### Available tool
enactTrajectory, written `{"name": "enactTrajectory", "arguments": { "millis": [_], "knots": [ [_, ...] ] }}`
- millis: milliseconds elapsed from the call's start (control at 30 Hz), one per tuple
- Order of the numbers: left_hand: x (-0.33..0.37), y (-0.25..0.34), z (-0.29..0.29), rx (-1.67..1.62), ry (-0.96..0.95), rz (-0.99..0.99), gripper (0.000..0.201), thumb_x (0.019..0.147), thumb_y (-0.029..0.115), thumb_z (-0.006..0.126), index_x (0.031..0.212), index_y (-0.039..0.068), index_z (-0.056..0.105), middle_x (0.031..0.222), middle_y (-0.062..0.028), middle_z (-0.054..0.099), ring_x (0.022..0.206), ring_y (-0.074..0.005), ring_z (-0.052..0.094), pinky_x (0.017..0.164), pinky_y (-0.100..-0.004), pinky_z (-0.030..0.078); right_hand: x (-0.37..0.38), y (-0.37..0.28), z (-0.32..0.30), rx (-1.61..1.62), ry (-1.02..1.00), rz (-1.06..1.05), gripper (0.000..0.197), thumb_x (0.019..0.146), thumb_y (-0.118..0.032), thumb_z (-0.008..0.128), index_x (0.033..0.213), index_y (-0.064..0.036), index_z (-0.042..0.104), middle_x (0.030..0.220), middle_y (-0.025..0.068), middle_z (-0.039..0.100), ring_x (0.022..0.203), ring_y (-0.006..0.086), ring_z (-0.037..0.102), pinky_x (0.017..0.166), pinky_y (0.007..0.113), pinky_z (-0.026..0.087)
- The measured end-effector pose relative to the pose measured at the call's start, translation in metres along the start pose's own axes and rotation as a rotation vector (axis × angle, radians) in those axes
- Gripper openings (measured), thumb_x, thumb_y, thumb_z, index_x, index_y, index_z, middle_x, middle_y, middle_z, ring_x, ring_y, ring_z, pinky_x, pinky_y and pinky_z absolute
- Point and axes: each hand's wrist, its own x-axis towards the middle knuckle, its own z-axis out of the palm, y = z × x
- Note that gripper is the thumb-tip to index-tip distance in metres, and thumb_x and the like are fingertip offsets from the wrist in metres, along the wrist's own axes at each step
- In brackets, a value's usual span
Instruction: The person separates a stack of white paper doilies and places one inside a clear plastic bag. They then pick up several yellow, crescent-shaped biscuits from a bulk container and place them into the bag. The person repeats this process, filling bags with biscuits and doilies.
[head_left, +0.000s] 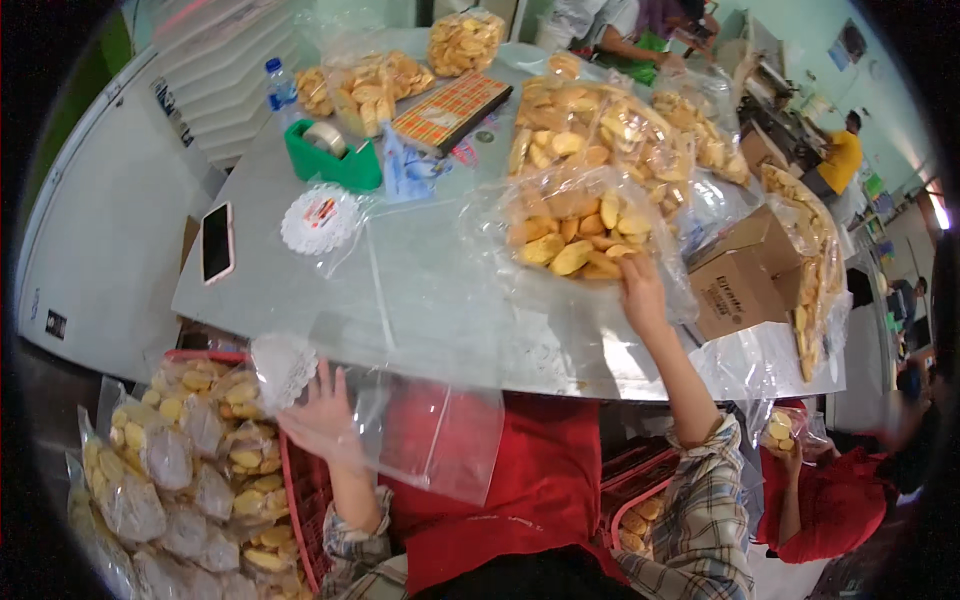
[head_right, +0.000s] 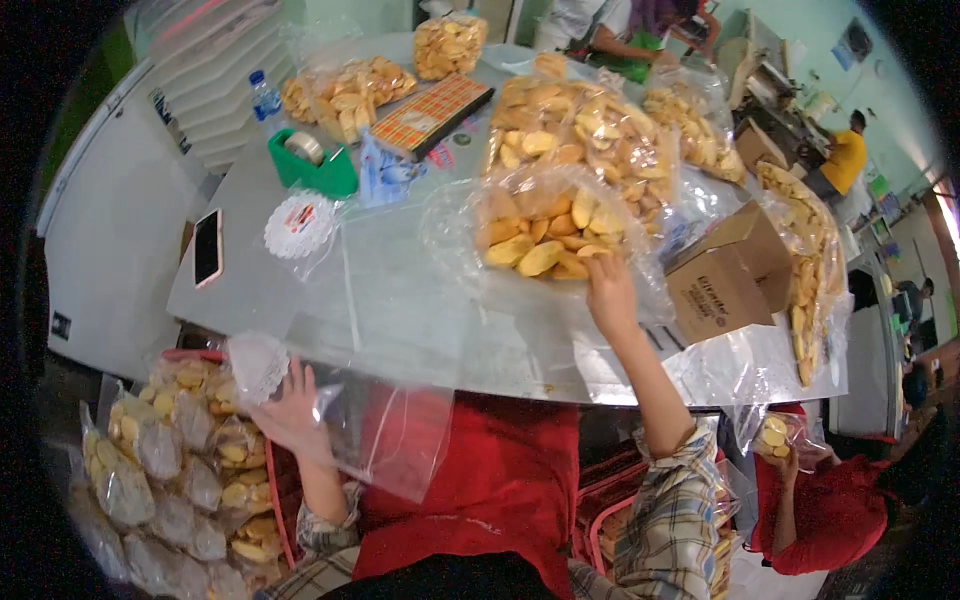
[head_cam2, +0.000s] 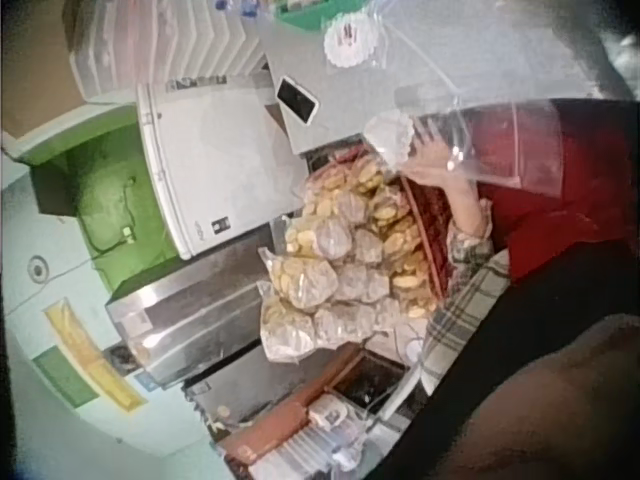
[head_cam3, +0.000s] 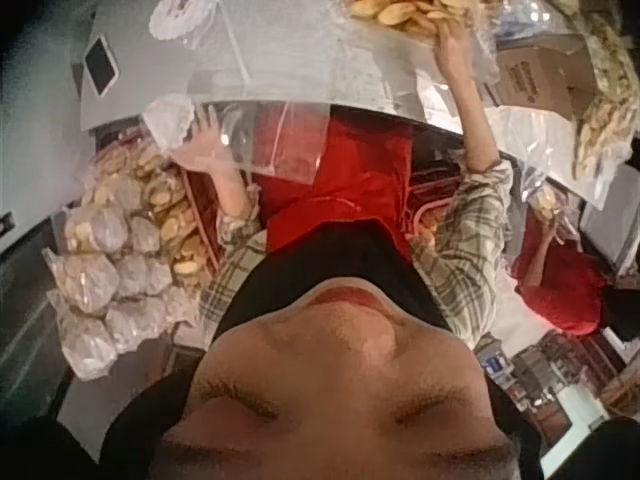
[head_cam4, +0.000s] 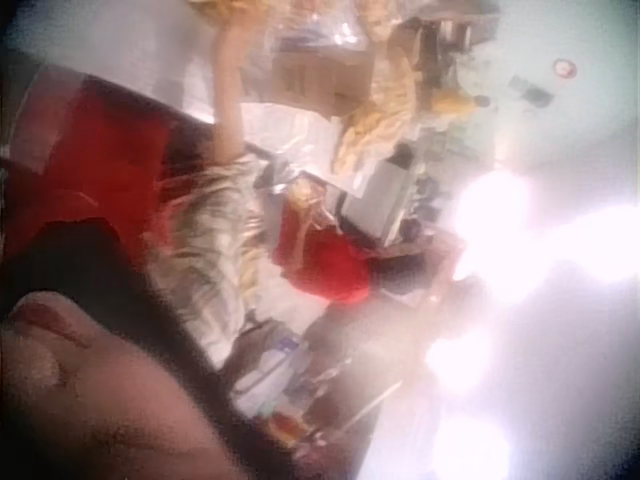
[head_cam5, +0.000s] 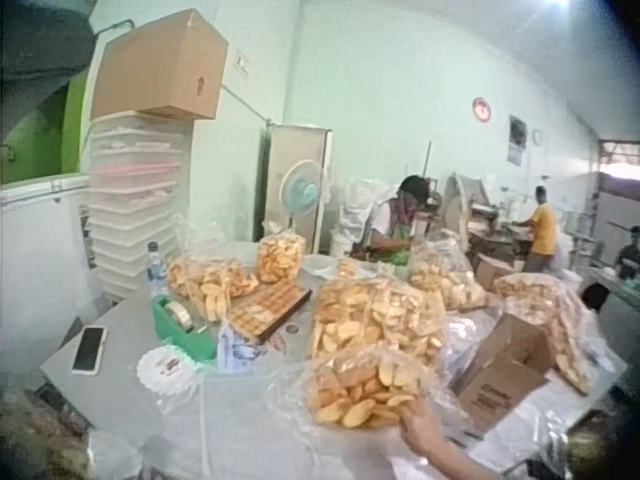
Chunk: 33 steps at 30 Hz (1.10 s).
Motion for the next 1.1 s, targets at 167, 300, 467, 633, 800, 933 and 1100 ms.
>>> {"name": "enactTrajectory", "arguments": {
  "millis": [167,300,467,633,800,933,1100],
  "knots": [
    [0.005,0.02,0.007,-0.016,0.149,0.09,0.065,0.079,0.052,0.046,0.132,0.019,0.026,0.13,-0.0152,0.03,0.116,-0.0385,0.032,0.096,-0.0493,0.029,0.005,-0.109,-0.046,0.678,0.053,-0.035,0.03,0.065,0.004,0.056,0.094,-0.0017,0.052,0.091,0.0143,0.055,0.087,0.0335,0.051,0.073,0.039,0.042],
    [0.009,0.02,-0.001,-0.049,0.026,0.087,0.065,0.079,0.054,0.045,0.132,0.02,0.026,0.13,-0.0146,0.03,0.114,-0.039,0.035,0.095,-0.0482,0.031,-0.021,-0.192,-0.047,0.921,-0.204,-0.402,0.036,0.07,-0.001,0.057,0.106,-0.0028,0.05,0.093,0.015,0.057,0.08,0.0334,0.055,0.069,0.04,0.045],
    [0.004,0.008,0.001,-0.012,-0.106,-0.012,0.065,0.081,0.055,0.041,0.131,0.017,0.027,0.128,-0.0131,0.034,0.11,-0.0351,0.042,0.09,-0.0475,0.037,-0.038,-0.268,0.009,1.235,-0.423,-0.101,0.035,0.079,-0.004,0.051,0.114,-0.0015,0.047,0.095,0.0197,0.055,0.086,0.0361,0.055,0.072,0.037,0.046],
    [-0.013,-0.002,0.013,0.055,-0.104,-0.11,0.064,0.083,0.055,0.036,0.13,0.014,0.027,0.126,-0.0138,0.034,0.109,-0.0343,0.042,0.089,-0.0476,0.038,-0.009,-0.309,0.02,1.112,-0.173,-0.212,0.039,0.081,-0.01,0.049,0.119,-0.0024,0.043,0.108,0.0172,0.051,0.094,0.0315,0.054,0.077,0.034,0.046],
    [-0.017,-0.015,0.013,0.163,-0.02,-0.109,0.062,0.085,0.054,0.03,0.13,0.011,0.027,0.125,-0.0143,0.035,0.11,-0.0334,0.042,0.088,-0.0479,0.039,-0.002,-0.305,0.034,0.761,-0.275,-0.533,0.057,0.073,-0.011,0.052,0.126,-0.0013,0.034,0.126,0.0161,0.04,0.113,0.028,0.043,0.094,0.036,0.037],
    [-0.016,-0.024,0.02,0.384,0.087,0.081,0.059,0.084,0.056,0.03,0.127,0.016,0.032,0.123,-0.0104,0.038,0.107,-0.0319,0.044,0.086,-0.0478,0.04,-0.013,-0.275,0.019,0.874,-0.454,-0.569,0.05,0.074,-0.01,0.049,0.123,-0.0013,0.038,0.126,0.0207,0.036,0.116,0.032,0.038,0.099,0.043,0.027],
    [0.002,0.018,0.017,0.16,0.123,0.127,0.061,0.084,0.052,0.036,0.131,0.015,0.029,0.131,-0.01,0.033,0.113,-0.0363,0.039,0.092,-0.0477,0.036,-0.016,-0.18,-0.021,1.207,-0.868,-0.396,0.036,0.074,-0.005,0.056,0.11,-0.0046,0.053,0.114,0.0111,0.053,0.104,0.0247,0.051,0.091,0.036,0.038]
  ]
}}
